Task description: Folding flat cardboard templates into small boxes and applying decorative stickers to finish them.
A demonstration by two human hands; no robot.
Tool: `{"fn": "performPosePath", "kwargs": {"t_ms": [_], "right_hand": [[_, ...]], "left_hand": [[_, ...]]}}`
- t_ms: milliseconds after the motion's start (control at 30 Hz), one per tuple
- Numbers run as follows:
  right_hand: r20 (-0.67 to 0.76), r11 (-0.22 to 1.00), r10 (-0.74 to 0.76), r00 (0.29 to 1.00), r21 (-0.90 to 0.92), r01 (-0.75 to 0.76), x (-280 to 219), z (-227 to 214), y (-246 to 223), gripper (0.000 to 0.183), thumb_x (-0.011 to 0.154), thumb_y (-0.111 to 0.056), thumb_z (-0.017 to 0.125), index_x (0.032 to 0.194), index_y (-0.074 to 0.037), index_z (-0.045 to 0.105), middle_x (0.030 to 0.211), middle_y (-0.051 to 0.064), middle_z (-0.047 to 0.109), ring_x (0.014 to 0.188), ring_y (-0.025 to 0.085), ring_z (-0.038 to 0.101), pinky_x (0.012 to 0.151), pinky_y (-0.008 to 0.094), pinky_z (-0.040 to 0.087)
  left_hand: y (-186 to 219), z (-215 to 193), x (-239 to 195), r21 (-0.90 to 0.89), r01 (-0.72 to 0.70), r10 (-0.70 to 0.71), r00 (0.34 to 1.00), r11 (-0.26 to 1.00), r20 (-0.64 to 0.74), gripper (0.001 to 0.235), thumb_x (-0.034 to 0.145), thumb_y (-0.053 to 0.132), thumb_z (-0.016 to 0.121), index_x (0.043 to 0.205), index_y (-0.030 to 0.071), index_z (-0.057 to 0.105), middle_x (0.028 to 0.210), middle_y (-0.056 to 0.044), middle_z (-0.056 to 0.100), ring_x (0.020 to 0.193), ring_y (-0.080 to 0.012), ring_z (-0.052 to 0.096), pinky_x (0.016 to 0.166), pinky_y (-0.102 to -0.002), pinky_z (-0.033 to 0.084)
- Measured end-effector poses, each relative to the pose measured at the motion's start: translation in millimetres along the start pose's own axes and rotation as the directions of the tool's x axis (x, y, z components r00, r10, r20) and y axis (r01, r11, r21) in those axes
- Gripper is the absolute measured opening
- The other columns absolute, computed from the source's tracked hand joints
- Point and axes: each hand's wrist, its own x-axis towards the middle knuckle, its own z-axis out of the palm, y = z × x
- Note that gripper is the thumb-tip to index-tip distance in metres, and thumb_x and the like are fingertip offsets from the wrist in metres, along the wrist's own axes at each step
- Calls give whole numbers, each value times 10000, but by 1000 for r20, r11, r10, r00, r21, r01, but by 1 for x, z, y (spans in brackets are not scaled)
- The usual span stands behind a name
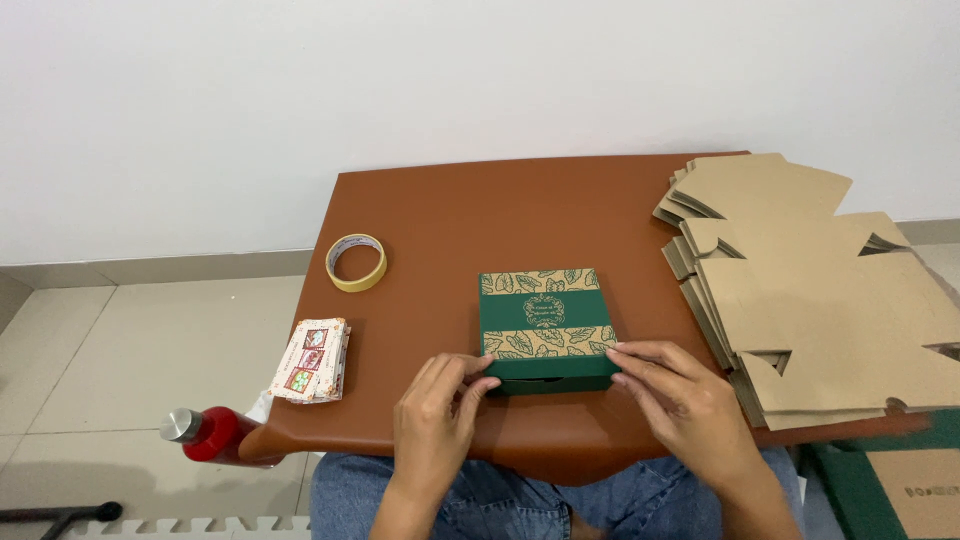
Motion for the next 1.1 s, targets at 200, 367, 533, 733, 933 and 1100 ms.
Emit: {"fn": "performPosePath", "kwargs": {"t_ms": [200,367,533,733,933,1100], "right_hand": [[-45,991,79,996,114,-74,6,8,5,296,779,-3,725,1052,-105,777,1083,22,725,795,107,752,705,209,683],[-23,991,63,998,123,-59,6,6,6,311,771,5,726,1053,-115,777,1051,21,719,786,98,738,690,198,673],[-33,995,16,999,97,-13,6,7,7,324,767,11,718,1060,-116,771,1028,15,713,796,95,712,678,200,642],[-81,989,35,996,146,-23,6,14,12,287,760,19,733,1020,-94,775,1013,27,721,773,102,738,713,203,670],[-103,999,-9,995,42,14,4,18,13,277,741,20,746,1001,-74,753,1020,30,699,792,105,711,724,199,649],[-145,992,-125,982,-50,119,1,18,8,305,724,42,737,1013,-57,744,1038,38,708,832,147,710,723,264,597]], "left_hand": [[-3,6,2,-11,5,-5,1000,1000,-9,146,766,81,792,899,70,733,832,10,734,569,-91,610,510,-240,512],[-4,6,3,16,-11,11,1000,1000,-7,138,770,65,785,899,82,742,806,17,725,537,-83,563,478,-238,474],[-1,5,5,64,-48,49,999,997,-15,120,801,70,756,917,92,737,809,25,725,518,-84,543,478,-245,458],[-2,5,5,3,-17,17,1000,1000,-11,108,811,65,750,916,86,745,806,12,723,534,-75,597,476,-216,505],[-4,3,5,20,-73,73,997,997,-4,110,793,77,764,901,94,752,811,21,737,493,-80,525,449,-236,433],[-8,9,4,38,-128,130,989,991,-70,114,783,38,764,885,82,735,819,4,745,550,-92,601,495,-238,490]]}}
